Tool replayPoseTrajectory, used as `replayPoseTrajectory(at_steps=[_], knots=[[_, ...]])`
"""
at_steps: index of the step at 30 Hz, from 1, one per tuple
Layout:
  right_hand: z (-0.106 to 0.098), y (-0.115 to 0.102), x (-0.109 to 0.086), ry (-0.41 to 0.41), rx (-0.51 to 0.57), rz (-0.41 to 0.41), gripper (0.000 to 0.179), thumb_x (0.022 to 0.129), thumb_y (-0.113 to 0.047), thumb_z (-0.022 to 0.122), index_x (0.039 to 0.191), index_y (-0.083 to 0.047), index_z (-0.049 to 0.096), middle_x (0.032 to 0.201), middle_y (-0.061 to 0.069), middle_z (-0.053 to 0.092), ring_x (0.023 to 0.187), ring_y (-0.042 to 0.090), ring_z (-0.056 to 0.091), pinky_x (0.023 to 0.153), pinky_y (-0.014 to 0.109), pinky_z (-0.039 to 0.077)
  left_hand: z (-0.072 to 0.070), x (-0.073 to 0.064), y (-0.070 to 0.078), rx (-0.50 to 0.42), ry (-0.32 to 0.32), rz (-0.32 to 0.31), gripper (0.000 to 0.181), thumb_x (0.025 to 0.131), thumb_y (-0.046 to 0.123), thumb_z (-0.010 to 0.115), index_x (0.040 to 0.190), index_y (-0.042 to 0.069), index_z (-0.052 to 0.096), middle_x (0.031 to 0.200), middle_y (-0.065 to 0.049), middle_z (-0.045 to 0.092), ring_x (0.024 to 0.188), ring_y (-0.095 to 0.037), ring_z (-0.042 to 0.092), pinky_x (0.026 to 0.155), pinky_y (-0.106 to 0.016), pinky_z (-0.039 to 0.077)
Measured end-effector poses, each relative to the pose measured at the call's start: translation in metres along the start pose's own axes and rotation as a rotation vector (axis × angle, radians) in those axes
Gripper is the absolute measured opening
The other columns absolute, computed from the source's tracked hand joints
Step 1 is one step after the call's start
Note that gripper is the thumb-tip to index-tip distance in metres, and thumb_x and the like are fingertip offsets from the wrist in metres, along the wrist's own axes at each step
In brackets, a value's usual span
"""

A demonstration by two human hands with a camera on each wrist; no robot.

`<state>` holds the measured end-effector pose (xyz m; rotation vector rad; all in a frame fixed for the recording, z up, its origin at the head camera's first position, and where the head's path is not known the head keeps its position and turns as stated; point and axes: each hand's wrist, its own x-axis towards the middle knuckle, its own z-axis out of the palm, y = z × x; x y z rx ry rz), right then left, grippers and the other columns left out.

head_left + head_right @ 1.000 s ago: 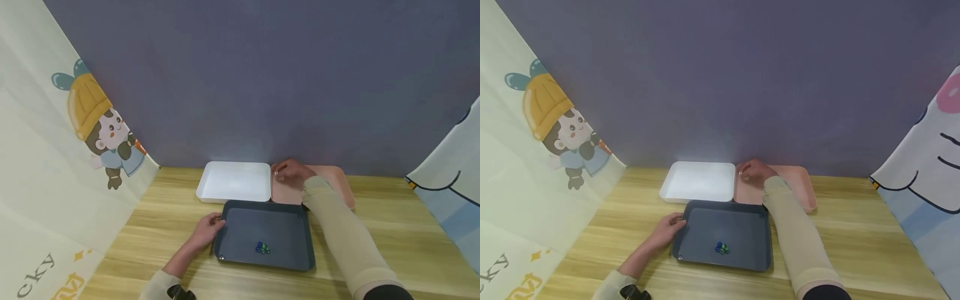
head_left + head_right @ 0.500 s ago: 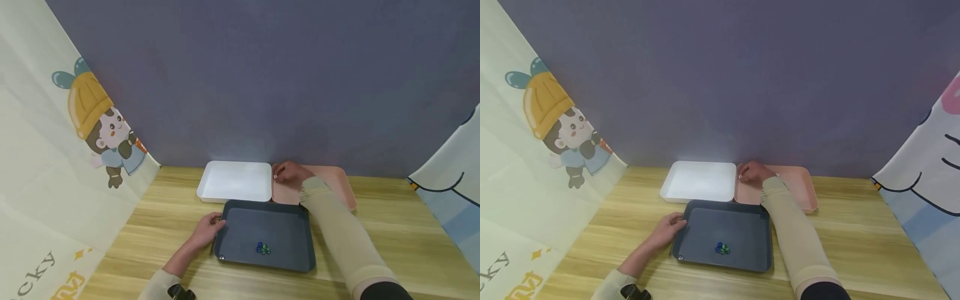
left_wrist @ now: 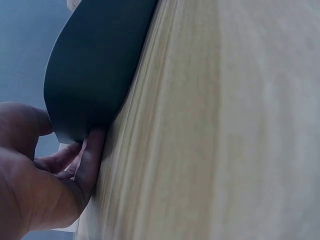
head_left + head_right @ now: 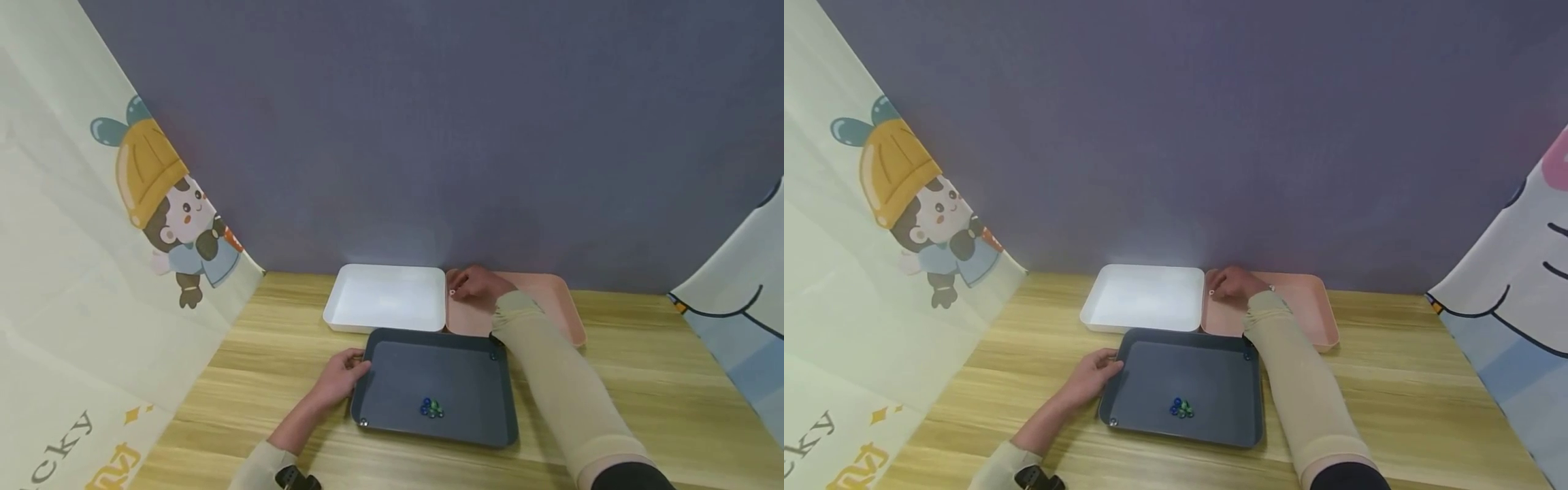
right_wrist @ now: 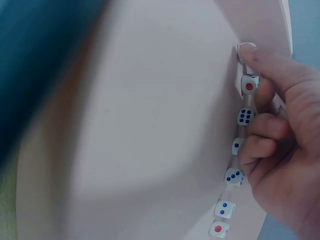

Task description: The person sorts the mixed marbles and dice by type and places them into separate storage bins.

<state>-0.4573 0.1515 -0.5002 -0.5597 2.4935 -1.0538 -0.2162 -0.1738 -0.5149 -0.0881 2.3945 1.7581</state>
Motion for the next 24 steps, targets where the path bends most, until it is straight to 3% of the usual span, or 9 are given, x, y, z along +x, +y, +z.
replayPoseTrajectory(at_steps=[6, 13, 16, 20, 24], knots=[[0.002, 0.007, 0.004, -0.013, 0.058, 0.004, 0.032, 0.084, -0.016, 0.077, 0.112, -0.002, 0.072, 0.128, 0.015, 0.058, 0.118, 0.032, 0.051, 0.093, 0.041, 0.047, 0.000, 0.000, -0.004, 0.015, 0.010, 0.012, 0.040, 0.097, 0.016, 0.060, 0.128, -0.008, 0.054, 0.096, -0.013, 0.063, 0.079, -0.019, 0.058, 0.063, -0.032, 0.051], [-0.016, -0.018, -0.018, 0.034, 0.067, 0.003, 0.038, 0.094, -0.021, 0.067, 0.123, 0.003, 0.064, 0.120, 0.020, 0.061, 0.097, 0.038, 0.057, 0.080, 0.049, 0.048, 0.000, 0.004, -0.002, 0.061, 0.025, -0.009, 0.038, 0.097, 0.016, 0.059, 0.127, -0.007, 0.055, 0.096, -0.011, 0.062, 0.080, -0.020, 0.058, 0.064, -0.032, 0.050], [-0.024, -0.028, -0.027, 0.044, 0.008, -0.005, 0.036, 0.095, -0.022, 0.065, 0.122, 0.001, 0.065, 0.115, 0.019, 0.063, 0.089, 0.041, 0.057, 0.076, 0.053, 0.048, 0.000, 0.005, 0.000, 0.096, 0.042, -0.004, 0.037, 0.096, 0.015, 0.059, 0.127, -0.006, 0.056, 0.096, -0.011, 0.062, 0.081, -0.020, 0.058, 0.064, -0.032, 0.050], [-0.031, -0.044, -0.042, 0.038, -0.126, -0.095, 0.031, 0.096, -0.022, 0.064, 0.118, 0.000, 0.068, 0.112, 0.015, 0.065, 0.088, 0.032, 0.062, 0.074, 0.044, 0.052, 0.000, 0.004, 0.002, 0.132, 0.058, 0.020, 0.037, 0.096, 0.017, 0.060, 0.125, -0.005, 0.057, 0.097, -0.011, 0.063, 0.083, -0.020, 0.058, 0.067, -0.032, 0.050], [-0.031, -0.065, -0.073, 0.038, -0.186, -0.187, 0.027, 0.096, -0.021, 0.064, 0.113, -0.002, 0.069, 0.101, 0.009, 0.067, 0.079, 0.025, 0.065, 0.065, 0.036, 0.053, 0.000, 0.001, 0.003, 0.130, 0.057, 0.011, 0.036, 0.096, 0.016, 0.060, 0.125, -0.005, 0.058, 0.098, -0.012, 0.064, 0.084, -0.021, 0.059, 0.068, -0.033, 0.050]])
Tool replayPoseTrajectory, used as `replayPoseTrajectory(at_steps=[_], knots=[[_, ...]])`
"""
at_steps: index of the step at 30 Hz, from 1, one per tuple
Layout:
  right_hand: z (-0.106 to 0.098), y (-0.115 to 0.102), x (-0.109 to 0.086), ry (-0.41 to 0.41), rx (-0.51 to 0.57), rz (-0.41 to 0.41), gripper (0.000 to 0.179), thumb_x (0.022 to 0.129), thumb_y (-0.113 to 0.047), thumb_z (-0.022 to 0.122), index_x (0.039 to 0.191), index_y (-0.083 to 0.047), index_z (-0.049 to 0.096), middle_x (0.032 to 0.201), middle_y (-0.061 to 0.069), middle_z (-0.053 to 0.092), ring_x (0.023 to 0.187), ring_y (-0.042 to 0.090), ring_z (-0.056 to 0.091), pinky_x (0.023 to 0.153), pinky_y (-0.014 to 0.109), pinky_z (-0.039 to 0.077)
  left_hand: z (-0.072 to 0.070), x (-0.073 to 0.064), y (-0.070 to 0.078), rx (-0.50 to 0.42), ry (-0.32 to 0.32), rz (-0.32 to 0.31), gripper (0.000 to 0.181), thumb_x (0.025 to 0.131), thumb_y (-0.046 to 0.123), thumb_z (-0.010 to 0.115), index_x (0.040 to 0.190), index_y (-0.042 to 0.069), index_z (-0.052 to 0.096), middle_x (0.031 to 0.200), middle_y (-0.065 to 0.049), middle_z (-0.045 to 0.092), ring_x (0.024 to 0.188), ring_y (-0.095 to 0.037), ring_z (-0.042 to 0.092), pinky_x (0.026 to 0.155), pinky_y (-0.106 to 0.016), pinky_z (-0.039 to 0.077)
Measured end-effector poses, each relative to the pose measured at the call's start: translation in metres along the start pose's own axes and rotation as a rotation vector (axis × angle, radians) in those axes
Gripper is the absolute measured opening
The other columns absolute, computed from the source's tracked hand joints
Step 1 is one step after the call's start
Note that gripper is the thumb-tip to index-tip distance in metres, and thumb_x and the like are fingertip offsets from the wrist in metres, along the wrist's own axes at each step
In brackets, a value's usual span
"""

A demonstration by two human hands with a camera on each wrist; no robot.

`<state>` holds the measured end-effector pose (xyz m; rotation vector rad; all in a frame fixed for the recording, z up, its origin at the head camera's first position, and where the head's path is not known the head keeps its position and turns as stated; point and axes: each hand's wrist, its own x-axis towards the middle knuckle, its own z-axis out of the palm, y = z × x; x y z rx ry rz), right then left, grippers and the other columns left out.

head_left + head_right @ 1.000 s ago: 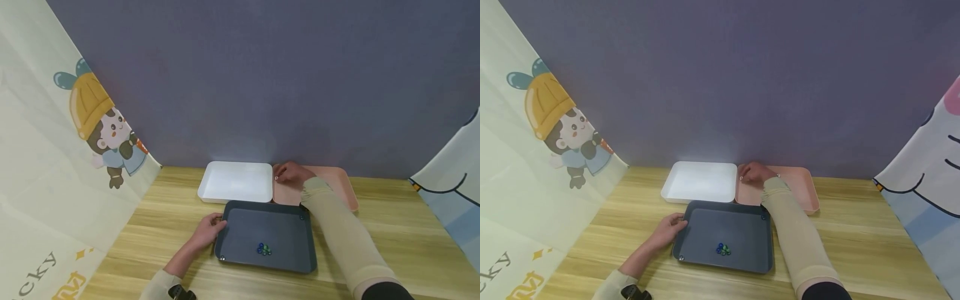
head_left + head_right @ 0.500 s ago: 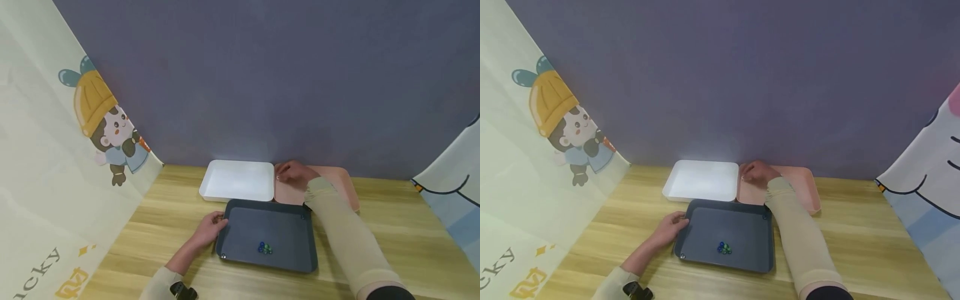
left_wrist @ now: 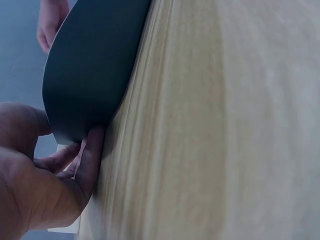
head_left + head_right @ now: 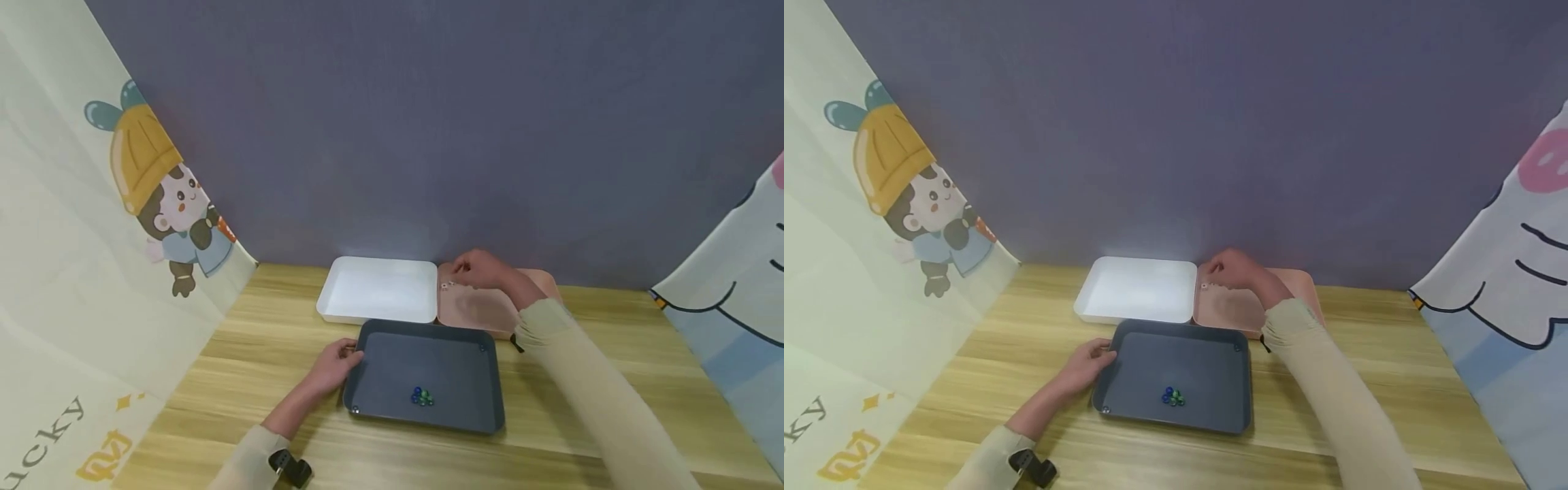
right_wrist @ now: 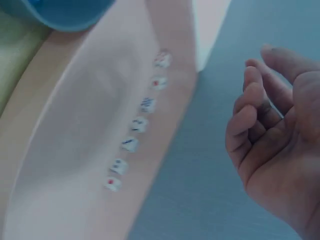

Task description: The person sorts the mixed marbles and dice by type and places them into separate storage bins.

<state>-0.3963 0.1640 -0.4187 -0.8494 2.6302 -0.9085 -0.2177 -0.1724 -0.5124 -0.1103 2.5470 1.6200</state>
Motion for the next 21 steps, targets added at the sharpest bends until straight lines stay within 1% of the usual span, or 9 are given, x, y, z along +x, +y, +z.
replayPoseTrajectory(at_steps=[3, 6, 8, 11, 13, 15, 18, 21], knots=[[0.000, -0.018, -0.029, 0.038, -0.021, -0.057, 0.023, 0.096, -0.021, 0.064, 0.110, -0.004, 0.070, 0.089, 0.004, 0.067, 0.067, 0.020, 0.061, 0.061, 0.036, 0.050, 0.000, 0.000, 0.002, -0.004, -0.009, -0.002, 0.036, 0.096, 0.016, 0.060, 0.125, -0.005, 0.058, 0.098, -0.012, 0.064, 0.083, -0.021, 0.060, 0.068, -0.033, 0.050], [0.005, -0.030, -0.059, 0.081, -0.004, -0.073, 0.018, 0.096, -0.021, 0.063, 0.108, -0.010, 0.071, 0.084, 0.002, 0.065, 0.062, 0.015, 0.053, 0.063, 0.035, 0.046, -0.001, 0.000, 0.002, -0.002, -0.006, -0.002, 0.034, 0.096, 0.016, 0.061, 0.123, -0.004, 0.059, 0.097, -0.011, 0.064, 0.082, -0.021, 0.059, 0.066, -0.032, 0.050], [0.011, -0.033, -0.079, 0.108, 0.017, -0.073, 0.017, 0.097, -0.022, 0.062, 0.107, -0.012, 0.070, 0.087, 0.001, 0.065, 0.066, 0.014, 0.053, 0.066, 0.035, 0.046, 0.000, 0.001, 0.001, -0.003, -0.001, 0.004, 0.033, 0.095, 0.015, 0.061, 0.122, -0.004, 0.060, 0.096, -0.011, 0.063, 0.081, -0.021, 0.059, 0.065, -0.032, 0.049], [0.026, -0.036, -0.107, 0.167, 0.079, -0.060, 0.017, 0.097, -0.021, 0.062, 0.109, -0.011, 0.068, 0.094, 0.002, 0.065, 0.078, 0.015, 0.058, 0.072, 0.036, 0.050, -0.001, 0.001, -0.001, -0.001, 0.009, 0.005, 0.033, 0.095, 0.015, 0.061, 0.122, -0.003, 0.060, 0.096, -0.011, 0.063, 0.081, -0.021, 0.058, 0.065, -0.032, 0.049], [0.039, -0.036, -0.124, 0.205, 0.132, -0.035, 0.022, 0.097, -0.022, 0.062, 0.114, -0.009, 0.065, 0.104, 0.005, 0.065, 0.091, 0.018, 0.061, 0.079, 0.038, 0.051, -0.002, 0.001, -0.003, 0.006, 0.013, 0.001, 0.033, 0.096, 0.016, 0.061, 0.123, -0.003, 0.060, 0.097, -0.011, 0.063, 0.083, -0.021, 0.058, 0.066, -0.032, 0.049], [0.054, -0.035, -0.140, 0.253, 0.200, 0.006, 0.029, 0.097, -0.023, 0.062, 0.121, -0.006, 0.062, 0.114, 0.012, 0.063, 0.102, 0.024, 0.061, 0.084, 0.041, 0.051, -0.002, 0.001, -0.004, 0.012, 0.009, -0.010, 0.035, 0.096, 0.017, 0.060, 0.125, -0.002, 0.060, 0.098, -0.011, 0.064, 0.084, -0.021, 0.059, 0.067, -0.032, 0.050], [0.076, -0.032, -0.161, 0.322, 0.313, 0.092, 0.040, 0.098, -0.023, 0.061, 0.131, -0.001, 0.053, 0.129, 0.020, 0.055, 0.117, 0.034, 0.054, 0.093, 0.045, 0.047, -0.002, 0.001, -0.004, 0.017, -0.002, -0.018, 0.037, 0.096, 0.018, 0.060, 0.127, -0.002, 0.059, 0.100, -0.011, 0.064, 0.085, -0.021, 0.059, 0.068, -0.033, 0.051], [0.094, -0.032, -0.177, 0.374, 0.421, 0.190, 0.050, 0.099, -0.024, 0.059, 0.139, 0.002, 0.043, 0.140, 0.023, 0.046, 0.128, 0.039, 0.045, 0.099, 0.049, 0.043, 0.000, 0.001, -0.002, 0.019, -0.005, -0.021, 0.037, 0.096, 0.018, 0.060, 0.127, -0.002, 0.059, 0.102, -0.012, 0.064, 0.086, -0.021, 0.059, 0.069, -0.033, 0.050]])
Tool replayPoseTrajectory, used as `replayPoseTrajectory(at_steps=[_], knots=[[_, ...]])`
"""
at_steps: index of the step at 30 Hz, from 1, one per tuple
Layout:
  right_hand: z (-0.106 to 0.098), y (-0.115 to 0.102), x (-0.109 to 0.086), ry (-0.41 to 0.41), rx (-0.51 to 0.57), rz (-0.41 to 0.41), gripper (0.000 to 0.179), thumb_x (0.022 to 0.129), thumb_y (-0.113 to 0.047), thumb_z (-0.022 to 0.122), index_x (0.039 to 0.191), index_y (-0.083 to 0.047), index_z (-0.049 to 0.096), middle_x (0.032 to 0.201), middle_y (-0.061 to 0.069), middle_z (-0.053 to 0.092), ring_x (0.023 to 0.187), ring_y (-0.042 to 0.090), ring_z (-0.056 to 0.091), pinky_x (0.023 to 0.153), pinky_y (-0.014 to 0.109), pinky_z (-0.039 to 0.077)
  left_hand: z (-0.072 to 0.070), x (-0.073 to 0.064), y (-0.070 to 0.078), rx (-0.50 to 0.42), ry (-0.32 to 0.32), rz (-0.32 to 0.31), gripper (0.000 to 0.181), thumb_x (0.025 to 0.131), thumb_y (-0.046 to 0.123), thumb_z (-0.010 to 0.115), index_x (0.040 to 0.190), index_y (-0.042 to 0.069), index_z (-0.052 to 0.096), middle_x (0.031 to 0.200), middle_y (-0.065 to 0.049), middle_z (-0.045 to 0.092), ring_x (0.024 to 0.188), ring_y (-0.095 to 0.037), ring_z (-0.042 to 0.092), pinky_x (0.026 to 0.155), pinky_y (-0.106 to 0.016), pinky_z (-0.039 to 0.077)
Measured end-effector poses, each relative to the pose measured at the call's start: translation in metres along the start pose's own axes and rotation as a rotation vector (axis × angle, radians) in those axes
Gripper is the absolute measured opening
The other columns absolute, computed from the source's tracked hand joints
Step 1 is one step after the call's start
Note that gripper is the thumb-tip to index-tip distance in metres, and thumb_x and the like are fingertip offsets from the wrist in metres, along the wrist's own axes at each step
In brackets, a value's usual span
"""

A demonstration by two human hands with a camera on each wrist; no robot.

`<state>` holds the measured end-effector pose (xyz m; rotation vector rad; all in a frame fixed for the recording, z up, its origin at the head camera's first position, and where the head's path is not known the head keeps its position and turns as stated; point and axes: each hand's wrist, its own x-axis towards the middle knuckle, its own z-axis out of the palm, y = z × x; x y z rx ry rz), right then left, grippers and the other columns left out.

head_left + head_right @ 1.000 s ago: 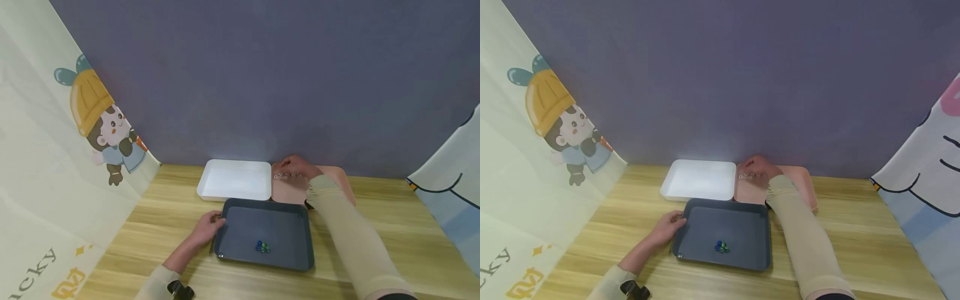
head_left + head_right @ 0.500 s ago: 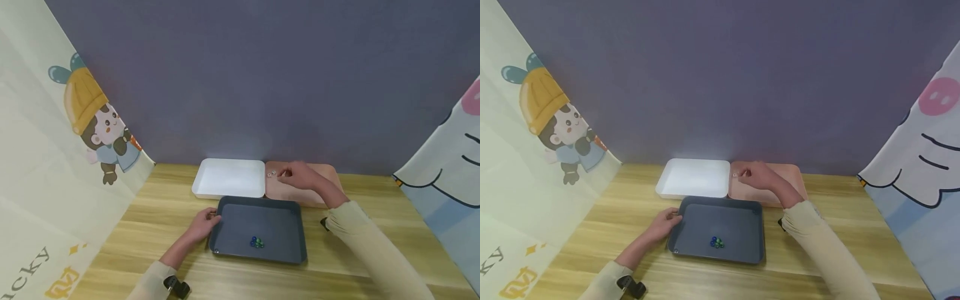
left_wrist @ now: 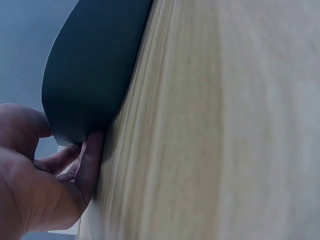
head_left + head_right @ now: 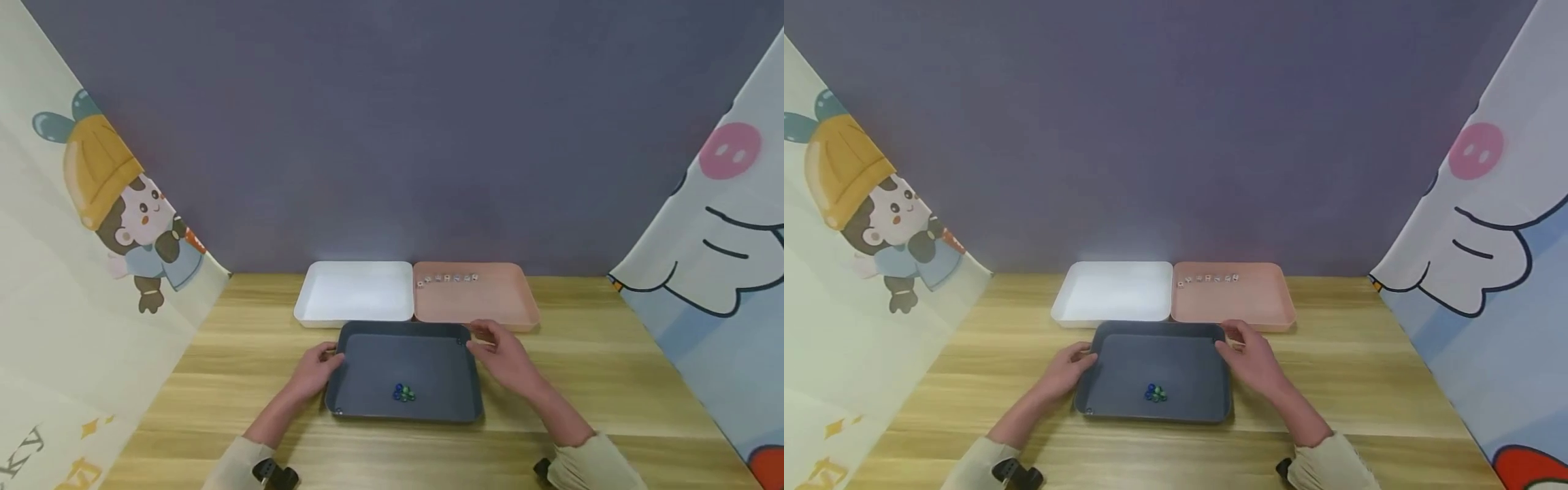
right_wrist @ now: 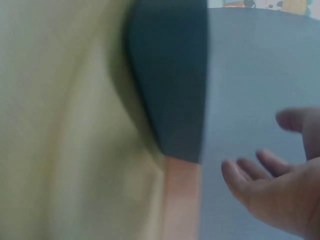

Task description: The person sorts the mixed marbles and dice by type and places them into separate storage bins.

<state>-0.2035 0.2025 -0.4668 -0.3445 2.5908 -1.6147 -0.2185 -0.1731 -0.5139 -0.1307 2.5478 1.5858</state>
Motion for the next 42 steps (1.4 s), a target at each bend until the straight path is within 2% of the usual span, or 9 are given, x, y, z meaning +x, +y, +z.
replayPoseTrajectory(at_steps=[6, 13, 21, 28, 33, 36, 39, 42], knots=[[0.015, 0.006, -0.016, 0.021, 0.142, 0.146, 0.058, 0.101, -0.022, 0.055, 0.147, 0.005, 0.030, 0.150, 0.026, 0.031, 0.136, 0.044, 0.032, 0.104, 0.053, 0.036, -0.003, -0.001, 0.003, 0.022, 0.005, -0.006, 0.037, 0.097, 0.018, 0.059, 0.127, -0.002, 0.058, 0.101, -0.012, 0.063, 0.085, -0.021, 0.058, 0.069, -0.032, 0.049], [0.028, 0.012, -0.021, 0.096, 0.102, 0.230, 0.056, 0.100, -0.013, 0.054, 0.147, 0.006, 0.029, 0.148, 0.029, 0.032, 0.134, 0.044, 0.035, 0.102, 0.051, 0.038, 0.001, 0.000, -0.001, 0.013, -0.002, 0.011, 0.037, 0.097, 0.018, 0.060, 0.127, -0.004, 0.058, 0.098, -0.011, 0.062, 0.084, -0.020, 0.058, 0.069, -0.031, 0.049], [0.040, 0.022, -0.017, 0.142, 0.103, 0.238, 0.051, 0.097, -0.008, 0.056, 0.143, 0.006, 0.039, 0.142, 0.030, 0.041, 0.128, 0.044, 0.042, 0.098, 0.049, 0.043, -0.001, -0.002, -0.003, 0.003, 0.015, 0.017, 0.038, 0.097, 0.018, 0.059, 0.127, -0.004, 0.057, 0.102, -0.013, 0.063, 0.086, -0.022, 0.058, 0.071, -0.033, 0.049], [0.040, 0.030, -0.014, 0.178, 0.177, 0.235, 0.049, 0.093, 0.000, 0.059, 0.140, 0.004, 0.046, 0.129, 0.029, 0.054, 0.120, 0.041, 0.052, 0.088, 0.043, 0.051, -0.001, -0.004, -0.003, 0.019, 0.004, 0.008, 0.037, 0.097, 0.020, 0.059, 0.128, -0.002, 0.057, 0.105, -0.012, 0.063, 0.089, -0.021, 0.059, 0.073, -0.034, 0.049], [0.042, 0.031, -0.014, 0.201, 0.159, 0.246, 0.046, 0.090, 0.000, 0.060, 0.135, 0.004, 0.053, 0.122, 0.028, 0.060, 0.114, 0.040, 0.057, 0.083, 0.040, 0.053, -0.005, -0.005, -0.002, 0.039, 0.009, 0.021, 0.038, 0.097, 0.021, 0.060, 0.127, -0.003, 0.058, 0.107, -0.013, 0.062, 0.091, -0.022, 0.059, 0.074, -0.035, 0.049], [0.042, 0.033, -0.014, 0.206, 0.148, 0.260, 0.045, 0.090, -0.001, 0.060, 0.134, 0.004, 0.054, 0.121, 0.028, 0.060, 0.114, 0.040, 0.057, 0.083, 0.040, 0.053, -0.006, -0.005, -0.001, 0.037, 0.010, 0.001, 0.039, 0.096, 0.021, 0.060, 0.127, -0.002, 0.058, 0.105, -0.012, 0.062, 0.089, -0.022, 0.058, 0.072, -0.034, 0.049], [0.042, 0.034, -0.015, 0.214, 0.151, 0.273, 0.045, 0.090, -0.002, 0.060, 0.134, 0.004, 0.054, 0.122, 0.029, 0.059, 0.115, 0.040, 0.056, 0.083, 0.039, 0.053, -0.006, -0.004, 0.001, 0.046, -0.001, 0.003, 0.040, 0.096, 0.022, 0.061, 0.127, -0.003, 0.058, 0.103, -0.013, 0.062, 0.087, -0.021, 0.059, 0.070, -0.034, 0.049], [0.042, 0.034, -0.015, 0.226, 0.147, 0.286, 0.044, 0.090, -0.003, 0.060, 0.133, 0.004, 0.055, 0.122, 0.028, 0.059, 0.114, 0.040, 0.056, 0.082, 0.038, 0.053, -0.007, -0.003, 0.002, 0.006, -0.042, -0.003, 0.043, 0.095, 0.020, 0.062, 0.129, -0.006, 0.054, 0.105, -0.016, 0.062, 0.084, -0.022, 0.061, 0.066, -0.035, 0.051]])
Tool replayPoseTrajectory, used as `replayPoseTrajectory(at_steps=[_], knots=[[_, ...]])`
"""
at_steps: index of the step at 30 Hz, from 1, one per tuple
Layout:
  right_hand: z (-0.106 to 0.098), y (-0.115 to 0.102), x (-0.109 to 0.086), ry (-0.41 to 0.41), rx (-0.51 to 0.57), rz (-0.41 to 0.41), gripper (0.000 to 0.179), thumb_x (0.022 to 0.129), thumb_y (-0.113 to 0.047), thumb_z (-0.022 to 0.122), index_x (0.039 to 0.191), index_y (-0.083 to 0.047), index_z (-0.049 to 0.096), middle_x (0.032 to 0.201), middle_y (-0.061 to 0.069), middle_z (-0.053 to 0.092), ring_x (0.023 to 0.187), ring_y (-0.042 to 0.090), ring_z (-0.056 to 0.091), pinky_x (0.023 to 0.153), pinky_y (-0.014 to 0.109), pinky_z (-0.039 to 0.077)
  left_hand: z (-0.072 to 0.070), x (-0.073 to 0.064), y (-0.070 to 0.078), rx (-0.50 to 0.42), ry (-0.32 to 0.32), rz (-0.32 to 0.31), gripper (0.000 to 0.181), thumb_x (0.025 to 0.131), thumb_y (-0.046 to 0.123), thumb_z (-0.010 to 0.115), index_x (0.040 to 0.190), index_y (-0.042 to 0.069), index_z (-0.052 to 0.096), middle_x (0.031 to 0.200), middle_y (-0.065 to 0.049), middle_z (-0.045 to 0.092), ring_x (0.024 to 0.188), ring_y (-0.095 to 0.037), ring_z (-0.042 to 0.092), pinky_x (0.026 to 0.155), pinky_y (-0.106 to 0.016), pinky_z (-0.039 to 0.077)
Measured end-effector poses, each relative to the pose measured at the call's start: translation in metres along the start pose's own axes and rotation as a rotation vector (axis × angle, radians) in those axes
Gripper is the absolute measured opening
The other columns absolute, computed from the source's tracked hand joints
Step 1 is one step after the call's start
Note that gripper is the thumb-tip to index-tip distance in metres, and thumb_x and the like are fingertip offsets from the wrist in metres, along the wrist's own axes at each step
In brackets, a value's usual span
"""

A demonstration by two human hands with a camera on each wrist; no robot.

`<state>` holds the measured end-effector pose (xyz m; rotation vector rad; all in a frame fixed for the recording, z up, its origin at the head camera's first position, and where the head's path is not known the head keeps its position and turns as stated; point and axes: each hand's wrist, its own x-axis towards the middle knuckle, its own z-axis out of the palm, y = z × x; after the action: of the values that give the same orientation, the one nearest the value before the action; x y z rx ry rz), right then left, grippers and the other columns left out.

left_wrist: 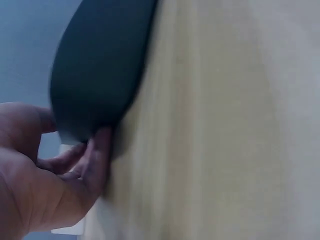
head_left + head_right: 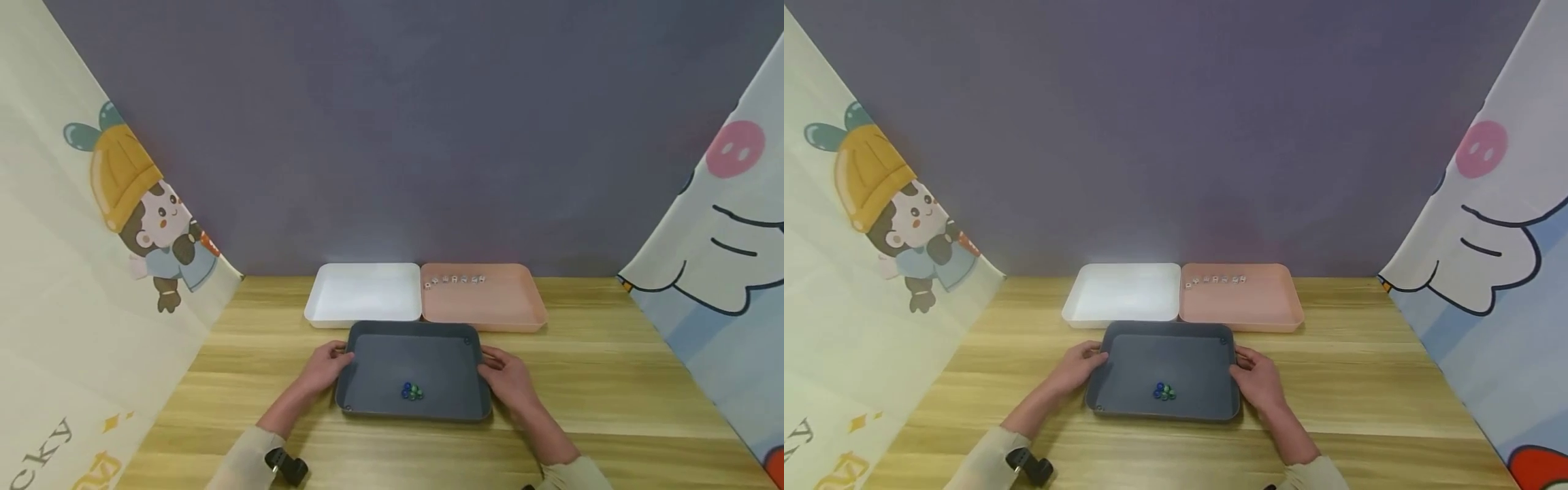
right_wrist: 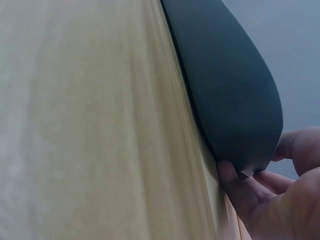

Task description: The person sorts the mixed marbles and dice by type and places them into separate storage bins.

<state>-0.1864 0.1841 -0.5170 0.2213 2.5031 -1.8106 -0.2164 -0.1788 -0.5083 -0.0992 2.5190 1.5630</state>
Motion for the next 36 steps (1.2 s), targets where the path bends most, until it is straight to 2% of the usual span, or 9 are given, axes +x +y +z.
replayPoseTrajectory(at_steps=[4, 8, 11, 16, 20, 24, 27, 30, 36], knots=[[-0.003, -0.001, -0.001, 0.012, -0.006, 0.004, 0.043, 0.089, -0.004, 0.061, 0.131, 0.003, 0.057, 0.120, 0.027, 0.061, 0.113, 0.039, 0.058, 0.081, 0.037, 0.053, -0.002, 0.004, 0.010, 0.015, -0.061, 0.002, 0.049, 0.096, 0.018, 0.061, 0.135, -0.007, 0.046, 0.108, -0.022, 0.060, 0.080, -0.028, 0.061, 0.060, -0.041, 0.051], [-0.002, -0.002, -0.001, 0.020, -0.004, 0.000, 0.042, 0.089, -0.004, 0.062, 0.130, 0.003, 0.058, 0.119, 0.026, 0.062, 0.112, 0.037, 0.059, 0.082, 0.037, 0.053, -0.006, 0.005, 0.032, 0.270, 0.012, 0.127, 0.050, 0.096, 0.022, 0.061, 0.137, -0.003, 0.046, 0.113, -0.021, 0.061, 0.091, -0.030, 0.061, 0.069, -0.043, 0.051], [0.000, -0.002, 0.001, 0.028, -0.011, 0.001, 0.042, 0.089, -0.004, 0.062, 0.130, 0.003, 0.058, 0.118, 0.026, 0.062, 0.111, 0.036, 0.059, 0.082, 0.036, 0.052, -0.002, 0.004, 0.062, 0.409, 0.067, 0.254, 0.043, 0.096, 0.023, 0.061, 0.132, 0.000, 0.053, 0.109, -0.015, 0.064, 0.092, -0.026, 0.062, 0.072, -0.041, 0.051], [0.001, -0.002, 0.003, 0.039, -0.011, 0.010, 0.042, 0.089, -0.004, 0.061, 0.129, 0.003, 0.059, 0.118, 0.026, 0.063, 0.110, 0.036, 0.060, 0.081, 0.036, 0.052, 0.028, 0.008, 0.122, 0.506, -0.034, 0.374, 0.029, 0.098, 0.024, 0.059, 0.121, 0.008, 0.064, 0.098, -0.004, 0.066, 0.080, -0.017, 0.063, 0.064, -0.035, 0.051], [0.001, -0.001, 0.004, 0.047, -0.003, 0.018, 0.041, 0.088, -0.004, 0.061, 0.129, 0.003, 0.059, 0.118, 0.025, 0.063, 0.110, 0.036, 0.060, 0.081, 0.035, 0.052, 0.069, 0.025, 0.149, 0.652, -0.154, 0.424, 0.028, 0.098, 0.025, 0.057, 0.119, 0.011, 0.068, 0.102, -0.001, 0.068, 0.080, -0.012, 0.063, 0.066, -0.031, 0.052], [0.000, -0.002, 0.004, 0.051, -0.003, 0.024, 0.040, 0.088, -0.005, 0.061, 0.128, 0.003, 0.060, 0.116, 0.025, 0.064, 0.107, 0.034, 0.062, 0.079, 0.034, 0.052, 0.110, 0.045, 0.160, 0.796, -0.227, 0.457, 0.022, 0.095, 0.023, 0.061, 0.110, 0.013, 0.073, 0.100, 0.003, 0.070, 0.075, -0.008, 0.063, 0.066, -0.028, 0.052], [-0.001, -0.003, 0.003, 0.047, 0.000, 0.031, 0.040, 0.089, -0.005, 0.061, 0.128, 0.002, 0.060, 0.114, 0.025, 0.064, 0.103, 0.033, 0.063, 0.078, 0.035, 0.053, 0.133, 0.055, 0.161, 0.868, -0.263, 0.447, 0.011, 0.090, 0.020, 0.065, 0.090, 0.016, 0.076, 0.078, 0.007, 0.067, 0.062, -0.008, 0.057, 0.056, -0.026, 0.048], [-0.001, -0.003, 0.002, 0.048, 0.008, 0.026, 0.038, 0.088, -0.005, 0.062, 0.125, 0.003, 0.061, 0.111, 0.023, 0.066, 0.099, 0.031, 0.064, 0.076, 0.033, 0.052, 0.151, 0.064, 0.153, 0.957, -0.277, 0.465, 0.017, 0.086, 0.016, 0.067, 0.070, 0.018, 0.068, 0.059, 0.007, 0.054, 0.052, -0.010, 0.049, 0.047, -0.026, 0.040], [0.001, 0.000, 0.003, 0.055, 0.052, 0.010, 0.037, 0.088, -0.002, 0.062, 0.124, 0.004, 0.061, 0.110, 0.023, 0.067, 0.100, 0.030, 0.064, 0.076, 0.029, 0.051, 0.176, 0.075, 0.143, 1.173, -0.265, 0.549, 0.018, 0.088, 0.020, 0.068, 0.070, 0.021, 0.064, 0.068, 0.006, 0.058, 0.062, -0.012, 0.053, 0.056, -0.031, 0.047]])
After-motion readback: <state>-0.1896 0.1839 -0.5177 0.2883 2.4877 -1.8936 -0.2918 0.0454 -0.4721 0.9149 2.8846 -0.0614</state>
